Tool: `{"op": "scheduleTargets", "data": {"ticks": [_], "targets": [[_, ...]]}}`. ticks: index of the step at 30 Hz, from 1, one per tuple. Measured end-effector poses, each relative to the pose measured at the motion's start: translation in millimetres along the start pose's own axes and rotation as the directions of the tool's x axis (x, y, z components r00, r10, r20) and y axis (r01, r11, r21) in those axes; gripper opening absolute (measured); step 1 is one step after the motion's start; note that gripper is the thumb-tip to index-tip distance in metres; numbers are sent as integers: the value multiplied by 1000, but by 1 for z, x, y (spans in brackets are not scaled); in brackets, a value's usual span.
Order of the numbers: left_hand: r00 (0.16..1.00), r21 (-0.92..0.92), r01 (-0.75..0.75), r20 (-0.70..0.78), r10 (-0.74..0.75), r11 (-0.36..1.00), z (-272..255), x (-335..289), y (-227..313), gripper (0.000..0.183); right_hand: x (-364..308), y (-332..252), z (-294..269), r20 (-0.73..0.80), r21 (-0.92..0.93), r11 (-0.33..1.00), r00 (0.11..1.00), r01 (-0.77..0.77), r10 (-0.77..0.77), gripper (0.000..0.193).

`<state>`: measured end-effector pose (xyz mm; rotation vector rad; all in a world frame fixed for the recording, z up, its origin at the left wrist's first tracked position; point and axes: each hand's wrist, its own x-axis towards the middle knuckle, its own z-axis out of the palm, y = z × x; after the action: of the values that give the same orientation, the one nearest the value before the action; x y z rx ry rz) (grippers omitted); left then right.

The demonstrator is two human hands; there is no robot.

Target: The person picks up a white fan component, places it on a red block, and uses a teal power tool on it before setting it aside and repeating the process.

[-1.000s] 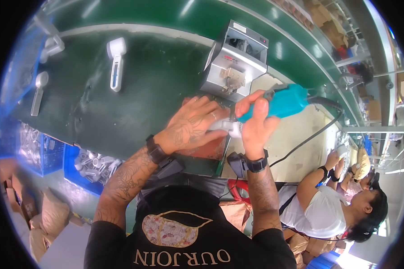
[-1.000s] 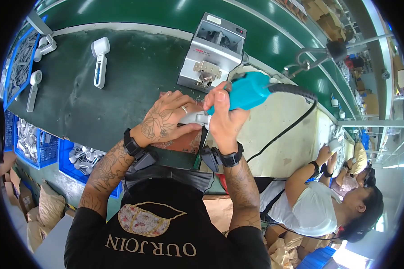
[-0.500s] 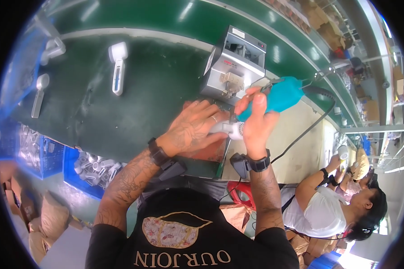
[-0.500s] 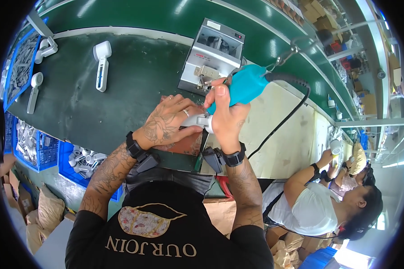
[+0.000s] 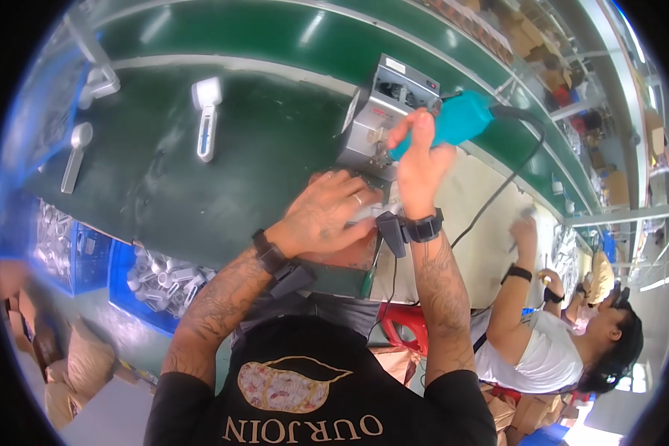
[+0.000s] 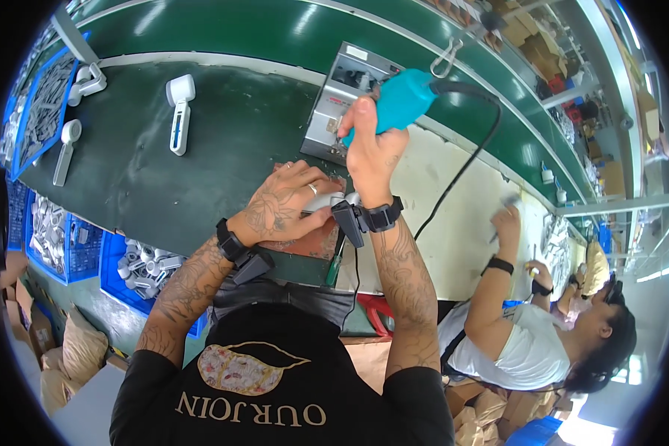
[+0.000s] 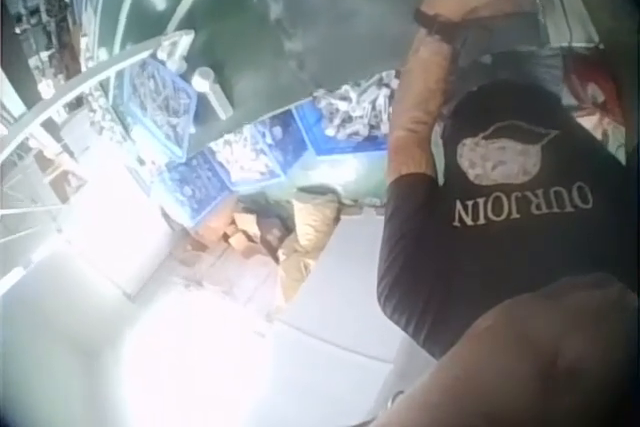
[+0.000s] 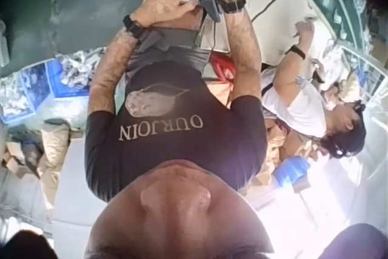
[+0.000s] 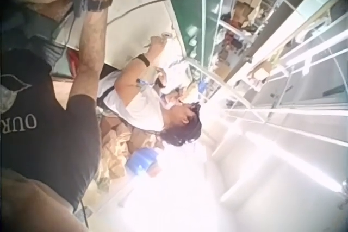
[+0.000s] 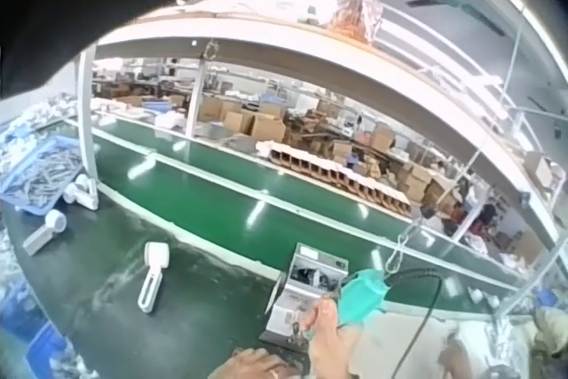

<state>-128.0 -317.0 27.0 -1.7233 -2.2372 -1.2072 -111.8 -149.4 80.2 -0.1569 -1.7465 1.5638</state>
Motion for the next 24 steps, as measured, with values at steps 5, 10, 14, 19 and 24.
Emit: {"op": "scheduleTargets", "data": {"ticks": [5,10,14,19,24], "targets": [[996,-52,91,26,-89,995,5,-3,-7,30,-29,-36,-9,-25,-31,996,996,-88,87,35],[999,-19,34,24,-34,999,7,0,-8,34,-65,-41,-34,10,50,994,995,-102,102,53],[995,-27,58,79,-56,998,5,1,-6,35,-71,-39,-39,21,51,992,993,-119,118,54],[994,-31,64,87,-61,998,4,-2,-6,37,-74,-35,-36,59,26,994,993,-107,105,51],[998,14,22,64,-23,1000,5,-1,-5,36,-79,-23,-39,78,77,992,993,-100,94,44]]}}
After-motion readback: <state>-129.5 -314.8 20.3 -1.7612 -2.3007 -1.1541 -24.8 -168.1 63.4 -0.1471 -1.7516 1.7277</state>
